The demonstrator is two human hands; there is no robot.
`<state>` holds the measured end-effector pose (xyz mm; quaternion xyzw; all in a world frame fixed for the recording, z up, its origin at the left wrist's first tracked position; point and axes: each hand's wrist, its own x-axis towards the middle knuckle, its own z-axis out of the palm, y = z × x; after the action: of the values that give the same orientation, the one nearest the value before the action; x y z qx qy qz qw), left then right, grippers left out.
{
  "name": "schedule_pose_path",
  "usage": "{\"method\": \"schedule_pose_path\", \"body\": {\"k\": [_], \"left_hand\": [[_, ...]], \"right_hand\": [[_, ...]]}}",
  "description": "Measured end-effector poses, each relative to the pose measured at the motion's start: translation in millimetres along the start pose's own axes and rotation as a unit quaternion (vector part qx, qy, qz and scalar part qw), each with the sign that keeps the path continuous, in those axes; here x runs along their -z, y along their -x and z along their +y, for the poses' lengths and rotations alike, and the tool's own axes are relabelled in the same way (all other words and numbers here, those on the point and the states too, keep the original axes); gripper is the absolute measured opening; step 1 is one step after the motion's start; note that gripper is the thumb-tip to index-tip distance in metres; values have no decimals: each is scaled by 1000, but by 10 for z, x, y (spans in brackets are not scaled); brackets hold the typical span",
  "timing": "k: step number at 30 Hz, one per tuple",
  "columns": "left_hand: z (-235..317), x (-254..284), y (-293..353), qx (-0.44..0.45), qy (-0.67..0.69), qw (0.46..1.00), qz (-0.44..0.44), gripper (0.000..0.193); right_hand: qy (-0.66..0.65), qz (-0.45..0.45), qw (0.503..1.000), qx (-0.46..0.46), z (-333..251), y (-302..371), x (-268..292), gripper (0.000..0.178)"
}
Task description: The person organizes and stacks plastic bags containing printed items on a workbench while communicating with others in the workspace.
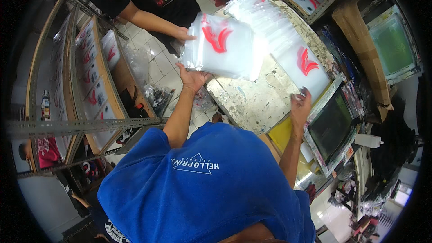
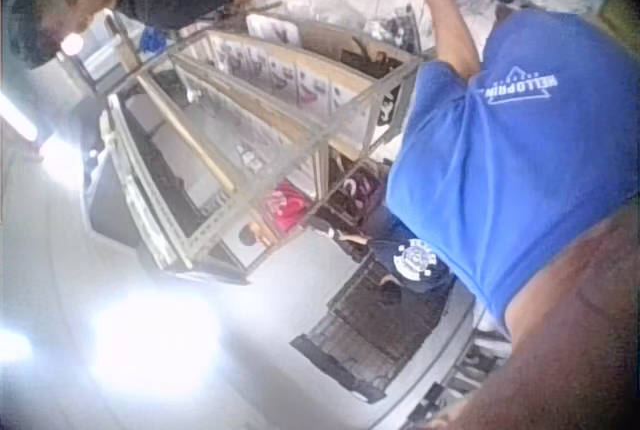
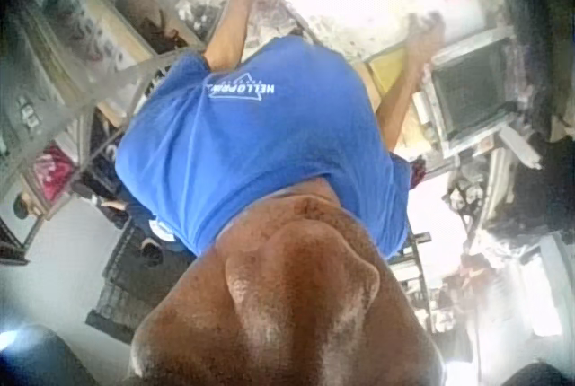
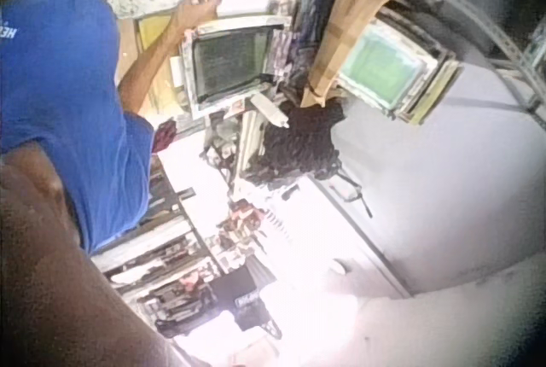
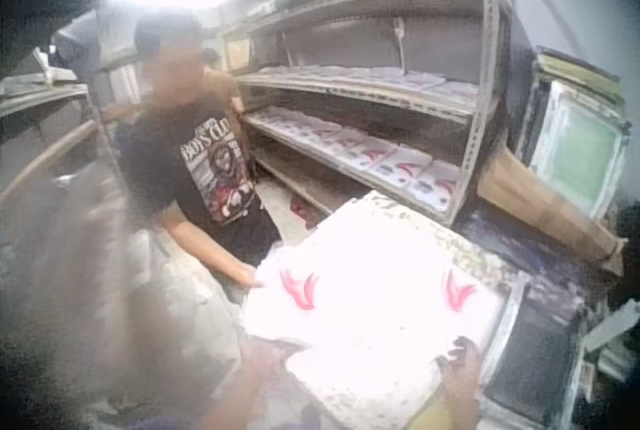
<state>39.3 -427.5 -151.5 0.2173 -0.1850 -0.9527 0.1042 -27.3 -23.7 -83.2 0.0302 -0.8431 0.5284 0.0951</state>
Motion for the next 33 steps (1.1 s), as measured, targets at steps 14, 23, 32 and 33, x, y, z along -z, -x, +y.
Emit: {"method": "schedule_pose_path", "body": {"k": [14,23,32,33], "left_hand": [[1237,489,-757,131,-261,956,23,100],[1350,1,-1396,157,-589,790,75,75],[991,-79,-1194,20,-564,824,56,40],[965,-86,-1152,27,-552,832,48,42]], "right_hand": [[209,-106,971,-36,-34,-373,-1912,68],[207,-168,964,-10,-176,-484,-2175,75],[160,-162,973,-41,-102,-489,-2008,80],[161,-155,974,-37,-80,-484,-1980,81]]}}
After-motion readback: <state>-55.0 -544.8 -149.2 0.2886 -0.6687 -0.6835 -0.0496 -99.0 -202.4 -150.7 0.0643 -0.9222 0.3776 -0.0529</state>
